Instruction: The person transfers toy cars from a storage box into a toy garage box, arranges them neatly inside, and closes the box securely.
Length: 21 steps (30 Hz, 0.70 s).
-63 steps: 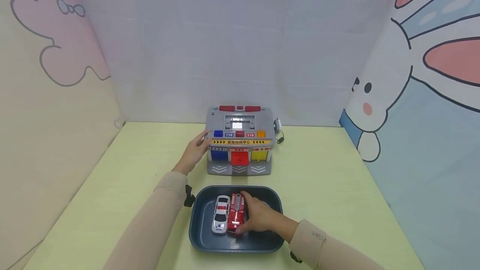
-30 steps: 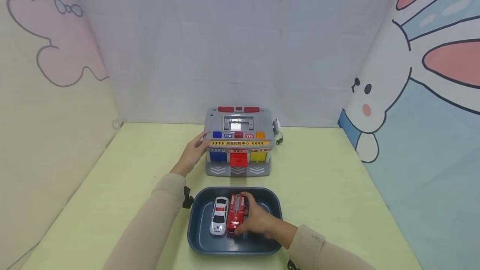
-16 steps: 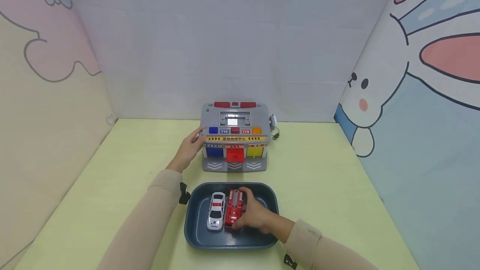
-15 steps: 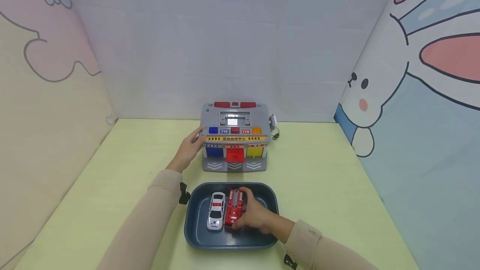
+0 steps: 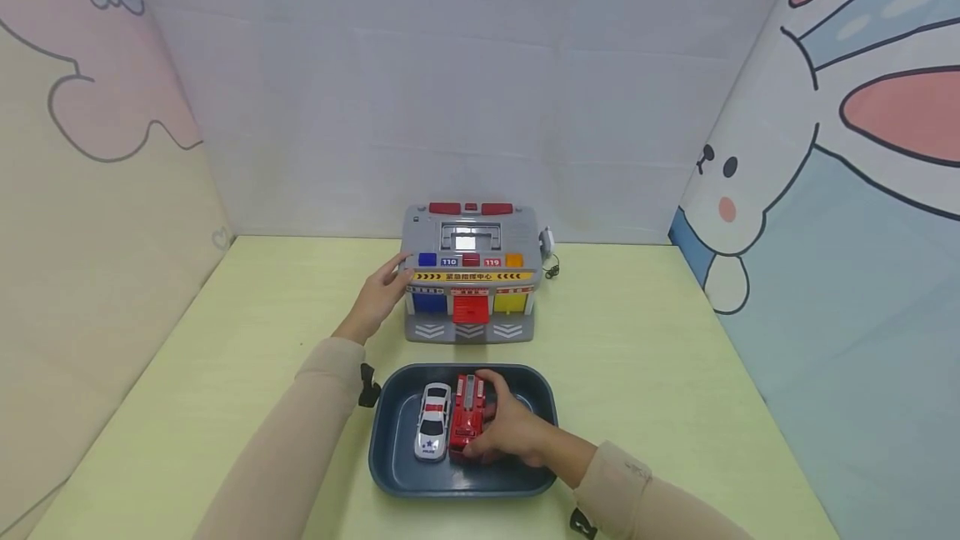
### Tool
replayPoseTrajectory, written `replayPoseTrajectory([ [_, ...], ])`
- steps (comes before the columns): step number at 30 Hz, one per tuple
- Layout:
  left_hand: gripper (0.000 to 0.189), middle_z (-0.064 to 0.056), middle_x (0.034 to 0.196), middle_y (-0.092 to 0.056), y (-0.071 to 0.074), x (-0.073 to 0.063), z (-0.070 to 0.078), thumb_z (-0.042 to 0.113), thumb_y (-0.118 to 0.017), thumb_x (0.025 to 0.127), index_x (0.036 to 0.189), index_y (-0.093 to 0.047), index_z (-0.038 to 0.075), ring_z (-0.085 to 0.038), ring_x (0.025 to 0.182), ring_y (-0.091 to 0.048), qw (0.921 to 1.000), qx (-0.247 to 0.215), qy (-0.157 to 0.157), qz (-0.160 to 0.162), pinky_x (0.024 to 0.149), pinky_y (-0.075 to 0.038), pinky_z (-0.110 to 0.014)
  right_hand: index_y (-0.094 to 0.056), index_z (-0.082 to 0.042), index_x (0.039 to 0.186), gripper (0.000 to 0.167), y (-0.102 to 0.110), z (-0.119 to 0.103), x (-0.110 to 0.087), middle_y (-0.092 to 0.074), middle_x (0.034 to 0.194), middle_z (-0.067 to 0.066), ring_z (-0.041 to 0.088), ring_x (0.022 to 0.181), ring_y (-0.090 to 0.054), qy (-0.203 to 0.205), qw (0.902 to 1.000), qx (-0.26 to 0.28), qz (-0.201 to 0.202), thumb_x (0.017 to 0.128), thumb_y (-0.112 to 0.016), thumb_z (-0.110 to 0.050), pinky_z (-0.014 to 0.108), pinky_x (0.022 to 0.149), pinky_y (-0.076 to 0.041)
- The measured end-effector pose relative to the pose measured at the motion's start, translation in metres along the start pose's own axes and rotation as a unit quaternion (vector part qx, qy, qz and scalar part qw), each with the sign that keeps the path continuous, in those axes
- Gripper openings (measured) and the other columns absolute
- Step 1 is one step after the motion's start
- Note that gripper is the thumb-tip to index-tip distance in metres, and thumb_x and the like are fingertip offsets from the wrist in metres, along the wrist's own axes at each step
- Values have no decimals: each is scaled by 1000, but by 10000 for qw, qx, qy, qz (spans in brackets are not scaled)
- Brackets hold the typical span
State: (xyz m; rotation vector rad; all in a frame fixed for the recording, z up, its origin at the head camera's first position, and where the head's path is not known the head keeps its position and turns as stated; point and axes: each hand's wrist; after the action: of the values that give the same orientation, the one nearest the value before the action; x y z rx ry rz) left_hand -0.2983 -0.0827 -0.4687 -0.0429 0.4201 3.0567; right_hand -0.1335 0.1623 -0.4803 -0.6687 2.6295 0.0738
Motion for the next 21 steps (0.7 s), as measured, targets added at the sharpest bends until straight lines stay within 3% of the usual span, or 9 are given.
replayPoseTrajectory([
  [7,48,-20,144,-45,-1,3,-2,34,-53,101,148,-43,27,-31,127,-48,9999,-43,143,-57,103,-41,-46,-12,-16,149,105,4,-3,-4,-46,113,23,31,88,-65,66,9996,148,-221,72,-75,17,47,71,-58],
  [21,48,-19,147,-42,1,3,-2,36,-53,101,148,-43,28,-32,131,-44,9999,-47,115,-83,104,-39,-46,-17,-18,151,107,11,-17,-11,-43,121,21,32,98,-59,378,9974,-617,-39,71,-83,6,45,76,-57],
])
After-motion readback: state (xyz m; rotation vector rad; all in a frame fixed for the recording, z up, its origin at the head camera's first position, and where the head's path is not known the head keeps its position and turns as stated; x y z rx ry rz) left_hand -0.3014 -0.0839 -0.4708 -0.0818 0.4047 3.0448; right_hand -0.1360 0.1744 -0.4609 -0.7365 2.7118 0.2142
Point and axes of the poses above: each hand's wrist, its own x-axis towards the middle knuckle, its own y-axis out of the back of the hand, z = x × y
